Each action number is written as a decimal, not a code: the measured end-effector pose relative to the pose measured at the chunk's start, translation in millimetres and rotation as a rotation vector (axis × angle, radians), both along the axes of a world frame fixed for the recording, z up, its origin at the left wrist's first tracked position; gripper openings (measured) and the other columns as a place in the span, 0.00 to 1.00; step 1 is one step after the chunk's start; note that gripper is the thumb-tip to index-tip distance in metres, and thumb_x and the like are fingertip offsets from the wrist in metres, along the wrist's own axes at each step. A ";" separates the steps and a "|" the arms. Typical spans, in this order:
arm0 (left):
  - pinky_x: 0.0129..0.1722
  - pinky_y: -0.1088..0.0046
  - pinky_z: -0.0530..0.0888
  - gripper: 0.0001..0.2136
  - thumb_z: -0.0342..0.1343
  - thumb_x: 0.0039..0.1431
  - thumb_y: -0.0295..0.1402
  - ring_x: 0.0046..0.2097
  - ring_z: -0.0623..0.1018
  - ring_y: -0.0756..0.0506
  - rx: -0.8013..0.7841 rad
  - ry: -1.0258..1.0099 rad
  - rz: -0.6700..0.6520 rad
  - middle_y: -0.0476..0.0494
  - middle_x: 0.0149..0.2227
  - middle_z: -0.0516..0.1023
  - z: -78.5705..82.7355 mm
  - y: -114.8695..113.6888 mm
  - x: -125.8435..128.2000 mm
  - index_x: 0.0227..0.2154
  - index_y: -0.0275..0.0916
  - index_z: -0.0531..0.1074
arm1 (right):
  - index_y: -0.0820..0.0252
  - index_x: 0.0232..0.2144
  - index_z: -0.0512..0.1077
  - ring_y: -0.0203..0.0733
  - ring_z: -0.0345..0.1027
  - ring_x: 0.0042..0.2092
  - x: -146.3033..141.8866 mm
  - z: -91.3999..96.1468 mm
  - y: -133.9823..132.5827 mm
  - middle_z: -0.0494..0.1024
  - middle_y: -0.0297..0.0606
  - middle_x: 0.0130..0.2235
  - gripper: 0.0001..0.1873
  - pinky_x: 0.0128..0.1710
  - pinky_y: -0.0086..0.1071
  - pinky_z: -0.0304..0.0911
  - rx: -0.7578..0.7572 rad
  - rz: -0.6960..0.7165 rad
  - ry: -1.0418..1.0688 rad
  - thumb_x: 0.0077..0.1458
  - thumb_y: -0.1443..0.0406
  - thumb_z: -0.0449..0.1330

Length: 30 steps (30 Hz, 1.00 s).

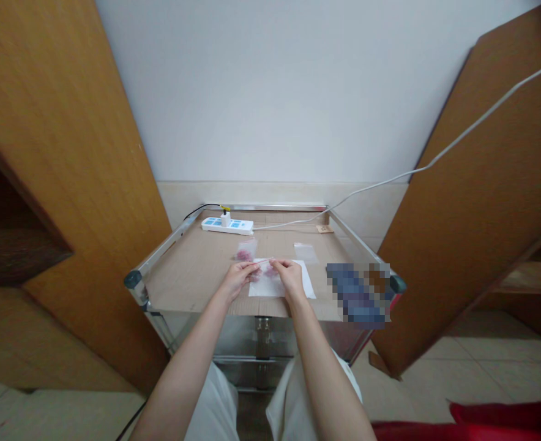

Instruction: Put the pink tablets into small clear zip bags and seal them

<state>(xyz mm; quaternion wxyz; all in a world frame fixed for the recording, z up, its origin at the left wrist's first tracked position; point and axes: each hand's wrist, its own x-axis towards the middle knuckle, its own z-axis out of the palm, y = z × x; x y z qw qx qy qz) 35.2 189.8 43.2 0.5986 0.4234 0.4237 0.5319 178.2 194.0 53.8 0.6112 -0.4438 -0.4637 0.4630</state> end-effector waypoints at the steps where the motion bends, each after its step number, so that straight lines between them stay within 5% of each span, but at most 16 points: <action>1: 0.27 0.77 0.69 0.12 0.60 0.36 0.34 0.26 0.72 0.52 0.003 -0.002 0.002 0.44 0.24 0.74 -0.3 0.2 -0.2 0.25 0.32 0.72 | 0.64 0.16 0.71 0.34 0.60 0.20 0.5 0.3 0.2 0.71 0.35 0.17 0.10 0.22 0.26 0.53 -0.001 -0.006 0.000 0.34 0.61 0.59; 16: 0.27 0.76 0.69 0.11 0.59 0.38 0.35 0.26 0.71 0.52 0.046 -0.016 -0.020 0.44 0.23 0.72 -3.0 0.5 -2.6 0.23 0.31 0.71 | 0.64 0.16 0.71 0.34 0.61 0.22 5.8 5.8 0.2 0.71 0.34 0.18 0.08 0.24 0.27 0.55 -0.030 -0.106 0.008 0.33 0.62 0.59; 30: 0.26 0.77 0.69 0.11 0.57 0.43 0.34 0.24 0.71 0.53 0.027 -0.020 -0.060 0.42 0.26 0.74 -0.1 -2.2 -4.2 0.27 0.31 0.71 | 0.64 0.22 0.74 0.33 0.60 0.22 11.2 7.0 -3.2 0.73 0.36 0.22 0.16 0.22 0.26 0.54 0.001 -0.019 -0.004 0.35 0.56 0.59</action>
